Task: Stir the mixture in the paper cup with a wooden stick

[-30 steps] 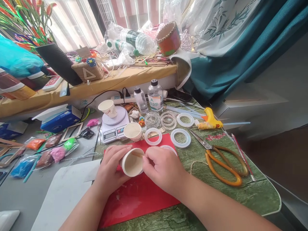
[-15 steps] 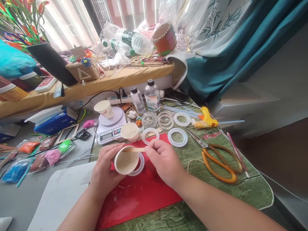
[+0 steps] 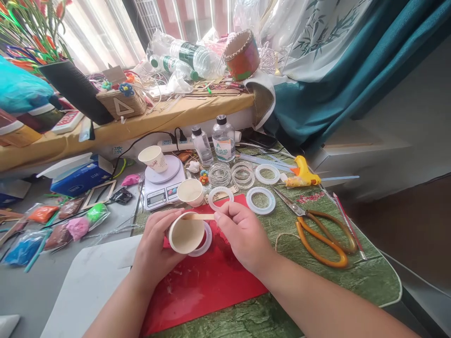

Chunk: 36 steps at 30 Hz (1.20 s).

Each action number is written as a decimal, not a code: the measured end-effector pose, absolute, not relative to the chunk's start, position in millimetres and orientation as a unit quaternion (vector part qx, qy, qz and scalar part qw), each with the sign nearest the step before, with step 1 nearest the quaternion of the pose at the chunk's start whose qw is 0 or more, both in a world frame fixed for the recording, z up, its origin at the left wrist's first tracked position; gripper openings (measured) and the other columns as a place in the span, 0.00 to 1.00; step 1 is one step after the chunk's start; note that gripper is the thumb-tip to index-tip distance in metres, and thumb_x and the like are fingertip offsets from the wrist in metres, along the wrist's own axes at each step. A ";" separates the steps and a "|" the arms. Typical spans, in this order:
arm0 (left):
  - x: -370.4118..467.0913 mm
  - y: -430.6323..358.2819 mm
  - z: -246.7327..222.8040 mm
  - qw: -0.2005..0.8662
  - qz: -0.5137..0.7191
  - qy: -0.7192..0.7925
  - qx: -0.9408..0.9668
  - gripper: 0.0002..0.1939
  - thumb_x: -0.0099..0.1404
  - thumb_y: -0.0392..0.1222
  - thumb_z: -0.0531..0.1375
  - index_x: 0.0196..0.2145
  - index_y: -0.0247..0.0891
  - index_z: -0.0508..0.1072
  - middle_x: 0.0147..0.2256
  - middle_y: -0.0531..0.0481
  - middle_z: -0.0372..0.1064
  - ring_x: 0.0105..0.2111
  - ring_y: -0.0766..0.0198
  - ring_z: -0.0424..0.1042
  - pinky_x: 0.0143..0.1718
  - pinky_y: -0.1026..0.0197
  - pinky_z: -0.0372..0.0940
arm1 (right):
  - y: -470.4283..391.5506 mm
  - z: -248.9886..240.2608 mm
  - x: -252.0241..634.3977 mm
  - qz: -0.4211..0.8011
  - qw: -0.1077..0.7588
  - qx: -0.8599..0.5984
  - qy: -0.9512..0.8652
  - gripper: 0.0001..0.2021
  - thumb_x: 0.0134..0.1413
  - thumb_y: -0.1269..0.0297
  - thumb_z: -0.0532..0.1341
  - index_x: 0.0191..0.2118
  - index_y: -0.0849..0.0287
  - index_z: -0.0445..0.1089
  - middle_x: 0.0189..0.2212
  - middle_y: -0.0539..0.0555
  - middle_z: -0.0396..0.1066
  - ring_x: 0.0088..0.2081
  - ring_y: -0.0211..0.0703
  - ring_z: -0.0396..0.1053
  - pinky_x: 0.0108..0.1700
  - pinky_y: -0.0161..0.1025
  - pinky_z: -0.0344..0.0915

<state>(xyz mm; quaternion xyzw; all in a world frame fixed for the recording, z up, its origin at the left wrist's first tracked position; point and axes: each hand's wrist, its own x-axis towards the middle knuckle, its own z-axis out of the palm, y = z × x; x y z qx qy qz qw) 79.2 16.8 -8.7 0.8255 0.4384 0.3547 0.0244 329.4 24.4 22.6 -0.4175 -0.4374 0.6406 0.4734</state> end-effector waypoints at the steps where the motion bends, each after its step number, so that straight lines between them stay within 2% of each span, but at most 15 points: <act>1: 79.3 16.8 -8.4 0.024 0.354 0.439 0.826 0.32 0.71 0.45 0.71 0.68 0.45 0.68 0.59 0.36 0.77 0.57 0.44 0.79 0.57 0.41 0.76 | 24.3 22.4 329.4 0.639 0.475 -0.418 -0.437 0.17 0.66 0.51 0.65 0.29 0.54 0.65 0.23 0.42 0.57 0.26 0.36 0.51 0.29 0.37 0.52; 12: 79.8 17.2 -7.9 0.029 0.360 0.440 0.822 0.33 0.70 0.44 0.72 0.69 0.48 0.69 0.59 0.38 0.78 0.57 0.43 0.80 0.57 0.42 0.76 | 22.5 26.1 329.5 0.622 0.467 -0.432 -0.456 0.17 0.67 0.49 0.63 0.30 0.53 0.65 0.22 0.43 0.58 0.25 0.38 0.53 0.29 0.37 0.53; 15: 79.9 16.9 -8.8 0.030 0.359 0.439 0.823 0.32 0.71 0.46 0.71 0.69 0.47 0.69 0.59 0.38 0.78 0.57 0.43 0.79 0.57 0.42 0.76 | 21.1 25.5 329.5 0.534 0.442 -0.441 -0.570 0.16 0.70 0.55 0.60 0.29 0.53 0.63 0.23 0.46 0.62 0.27 0.40 0.58 0.31 0.39 0.53; 17: 80.1 16.7 -9.3 0.030 0.357 0.438 0.825 0.32 0.71 0.47 0.71 0.68 0.46 0.69 0.58 0.38 0.78 0.57 0.43 0.79 0.57 0.42 0.76 | 20.6 24.2 329.0 0.432 0.422 -0.441 -0.665 0.17 0.68 0.61 0.60 0.27 0.53 0.58 0.24 0.47 0.60 0.28 0.40 0.56 0.33 0.41 0.50; 19: 80.4 16.6 -9.7 0.030 0.358 0.437 0.825 0.32 0.71 0.47 0.72 0.68 0.46 0.69 0.58 0.38 0.78 0.57 0.44 0.79 0.56 0.42 0.76 | 20.7 22.6 328.2 0.379 0.393 -0.442 -0.711 0.17 0.65 0.64 0.60 0.26 0.53 0.53 0.24 0.47 0.57 0.27 0.39 0.53 0.33 0.42 0.45; 21: 80.9 16.6 -10.0 0.030 0.361 0.436 0.824 0.32 0.71 0.47 0.72 0.68 0.47 0.69 0.59 0.38 0.78 0.57 0.44 0.79 0.56 0.43 0.77 | 21.0 21.0 327.0 0.437 0.355 -0.448 -0.695 0.17 0.64 0.64 0.60 0.26 0.53 0.54 0.23 0.46 0.57 0.27 0.39 0.53 0.31 0.42 0.45; 23: 81.3 16.7 -10.0 0.029 0.366 0.435 0.822 0.32 0.71 0.47 0.72 0.68 0.47 0.69 0.59 0.39 0.78 0.57 0.45 0.79 0.56 0.44 0.77 | 21.3 19.8 325.5 0.547 0.327 -0.441 -0.632 0.15 0.64 0.62 0.61 0.26 0.53 0.58 0.23 0.45 0.59 0.27 0.38 0.56 0.31 0.39 0.49; 26: 81.5 16.7 -9.7 0.027 0.366 0.439 0.820 0.32 0.71 0.46 0.72 0.68 0.48 0.69 0.59 0.38 0.78 0.57 0.44 0.79 0.56 0.43 0.77 | 21.5 19.1 323.1 0.656 0.346 -0.415 -0.527 0.14 0.63 0.58 0.63 0.28 0.54 0.63 0.26 0.45 0.63 0.30 0.39 0.60 0.33 0.37 0.57; 29: 81.2 16.7 -9.4 0.026 0.361 0.444 0.820 0.31 0.71 0.46 0.71 0.68 0.48 0.69 0.59 0.39 0.78 0.56 0.44 0.80 0.55 0.42 0.78 | 21.9 19.7 322.1 0.676 0.390 -0.409 -0.473 0.14 0.62 0.54 0.65 0.29 0.54 0.65 0.26 0.45 0.64 0.30 0.39 0.60 0.34 0.37 0.59; 36: 79.7 17.3 -10.2 0.033 0.359 0.458 0.813 0.30 0.70 0.45 0.71 0.67 0.48 0.70 0.57 0.40 0.79 0.56 0.44 0.80 0.56 0.43 0.77 | 22.9 21.0 323.5 0.667 0.429 -0.414 -0.446 0.16 0.63 0.50 0.66 0.30 0.54 0.65 0.24 0.44 0.62 0.27 0.38 0.57 0.32 0.37 0.57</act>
